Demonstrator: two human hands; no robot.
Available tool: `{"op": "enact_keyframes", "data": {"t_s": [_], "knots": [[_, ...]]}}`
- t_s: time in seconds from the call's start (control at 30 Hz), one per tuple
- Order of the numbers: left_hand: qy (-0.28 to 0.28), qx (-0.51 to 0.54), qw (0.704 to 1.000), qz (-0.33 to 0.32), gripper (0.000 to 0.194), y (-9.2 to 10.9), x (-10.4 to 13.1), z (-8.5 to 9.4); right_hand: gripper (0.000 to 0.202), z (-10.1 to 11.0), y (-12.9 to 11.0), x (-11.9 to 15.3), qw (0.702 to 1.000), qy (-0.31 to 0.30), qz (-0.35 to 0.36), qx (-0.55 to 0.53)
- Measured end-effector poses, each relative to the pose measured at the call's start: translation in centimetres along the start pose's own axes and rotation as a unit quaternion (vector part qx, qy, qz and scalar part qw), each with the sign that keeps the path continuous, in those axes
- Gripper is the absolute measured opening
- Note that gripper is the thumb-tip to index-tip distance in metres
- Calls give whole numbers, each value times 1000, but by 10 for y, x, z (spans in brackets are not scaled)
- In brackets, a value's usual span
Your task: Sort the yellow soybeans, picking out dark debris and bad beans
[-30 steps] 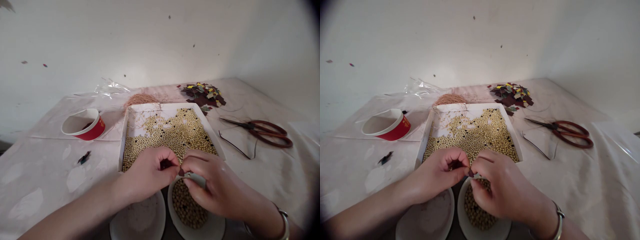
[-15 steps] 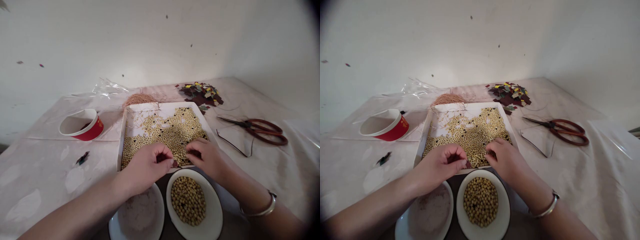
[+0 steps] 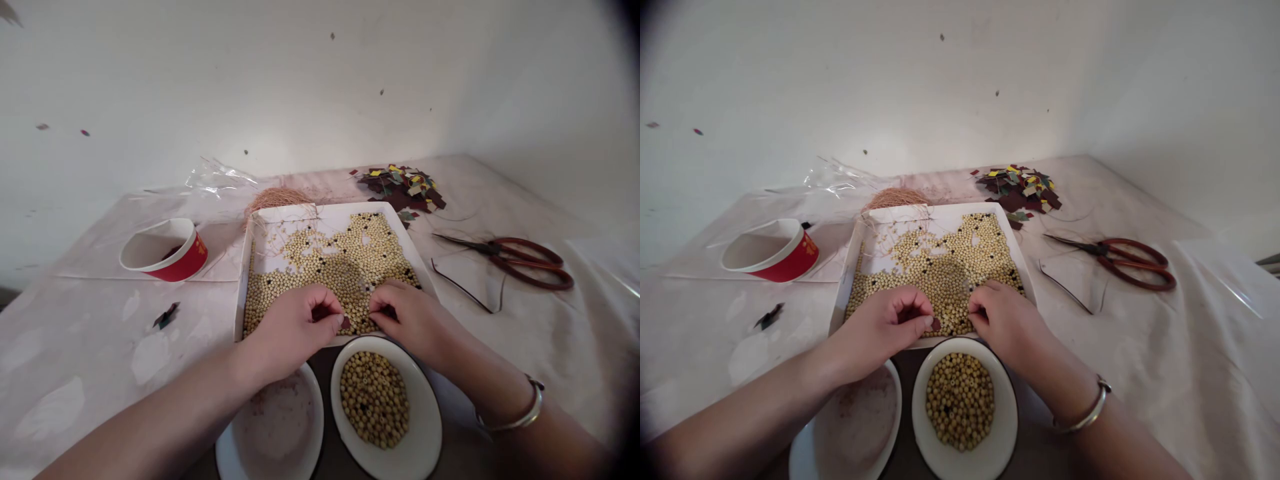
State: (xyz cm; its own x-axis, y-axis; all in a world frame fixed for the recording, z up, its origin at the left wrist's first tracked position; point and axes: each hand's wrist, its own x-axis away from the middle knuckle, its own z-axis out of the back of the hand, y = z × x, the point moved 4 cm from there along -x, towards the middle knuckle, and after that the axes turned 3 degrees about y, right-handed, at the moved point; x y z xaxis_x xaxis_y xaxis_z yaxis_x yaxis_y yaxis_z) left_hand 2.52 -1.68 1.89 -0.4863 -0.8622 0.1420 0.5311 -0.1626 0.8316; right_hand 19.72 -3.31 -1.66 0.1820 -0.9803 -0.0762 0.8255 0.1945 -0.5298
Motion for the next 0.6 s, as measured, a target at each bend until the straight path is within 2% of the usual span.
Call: {"op": "enact_keyframes", "data": {"t_s": [0.13,0.43,0.6], "knots": [[-2,-4,1000,1,9,-1,0,-1,13,-2,3,1,1000,11,-18,-15],[-23,30,999,21,11,-4,1,-5,8,-3,1,-1,1000,-13,14,-9],[-26,54,998,24,11,-5,0,-5,8,3,-3,0,999,36,19,-21]]}}
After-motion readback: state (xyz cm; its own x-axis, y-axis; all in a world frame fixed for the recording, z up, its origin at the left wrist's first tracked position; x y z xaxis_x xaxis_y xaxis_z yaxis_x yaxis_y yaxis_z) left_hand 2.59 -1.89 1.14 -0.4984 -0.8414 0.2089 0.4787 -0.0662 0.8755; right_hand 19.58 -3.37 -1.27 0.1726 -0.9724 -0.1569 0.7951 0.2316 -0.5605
